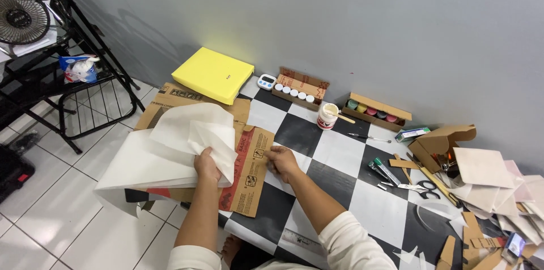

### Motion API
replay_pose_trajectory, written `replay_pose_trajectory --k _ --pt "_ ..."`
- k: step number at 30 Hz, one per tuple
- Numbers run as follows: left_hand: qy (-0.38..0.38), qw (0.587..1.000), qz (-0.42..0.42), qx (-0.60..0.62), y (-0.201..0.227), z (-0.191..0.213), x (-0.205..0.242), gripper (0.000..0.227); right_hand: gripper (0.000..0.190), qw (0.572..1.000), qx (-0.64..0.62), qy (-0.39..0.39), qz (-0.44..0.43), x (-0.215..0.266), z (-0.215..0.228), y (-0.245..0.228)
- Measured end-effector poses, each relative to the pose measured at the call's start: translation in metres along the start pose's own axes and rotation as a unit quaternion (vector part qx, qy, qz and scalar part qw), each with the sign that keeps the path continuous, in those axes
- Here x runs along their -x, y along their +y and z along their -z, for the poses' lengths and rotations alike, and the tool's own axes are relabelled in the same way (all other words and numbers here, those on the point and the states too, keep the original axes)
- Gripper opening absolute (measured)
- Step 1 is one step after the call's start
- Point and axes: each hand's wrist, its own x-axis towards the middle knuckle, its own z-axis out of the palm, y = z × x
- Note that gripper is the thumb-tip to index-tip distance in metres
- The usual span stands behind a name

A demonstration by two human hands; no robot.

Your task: The person is preparing cardboard components for a project, including folding a small paper template and measuring/marking a large cardboard box using a ruler.

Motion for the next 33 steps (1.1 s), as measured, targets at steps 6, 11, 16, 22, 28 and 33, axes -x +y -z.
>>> replay_pose_trajectory --k 6,11,16,22,28,33 --pt "-0.002 1.0 -0.003 0.012 -0.004 -0.003 0.006 0.056 0.043 0.981 0.173 0.042 0.079 0.008 -0.019 0.004" --pt "0.003 1.0 -0.005 0.001 0.001 -0.006 0.019 0.054 0.06 0.927 0.342 0.061 0.141 0.055 -0.04 -0.026" --pt "0.005 1.0 -0.016 -0.012 0.006 -0.012 0.033 0.057 0.071 0.984 0.121 0.082 0.104 0.051 -0.035 -0.033" --pt "0.014 0.997 -0.032 -0.066 0.012 -0.021 0.036 0.057 0.081 0.998 0.031 -0.006 0.052 0.065 -0.039 -0.027" --pt "0.034 0.982 -0.109 -0.154 0.067 -0.049 0.044 0.054 0.065 0.961 0.255 0.063 0.089 0.025 0.026 -0.027" --pt "0.022 0.979 -0.113 -0.17 0.083 -0.07 0.09 0.056 0.062 0.915 0.372 0.117 0.1 0.033 0.096 -0.048"
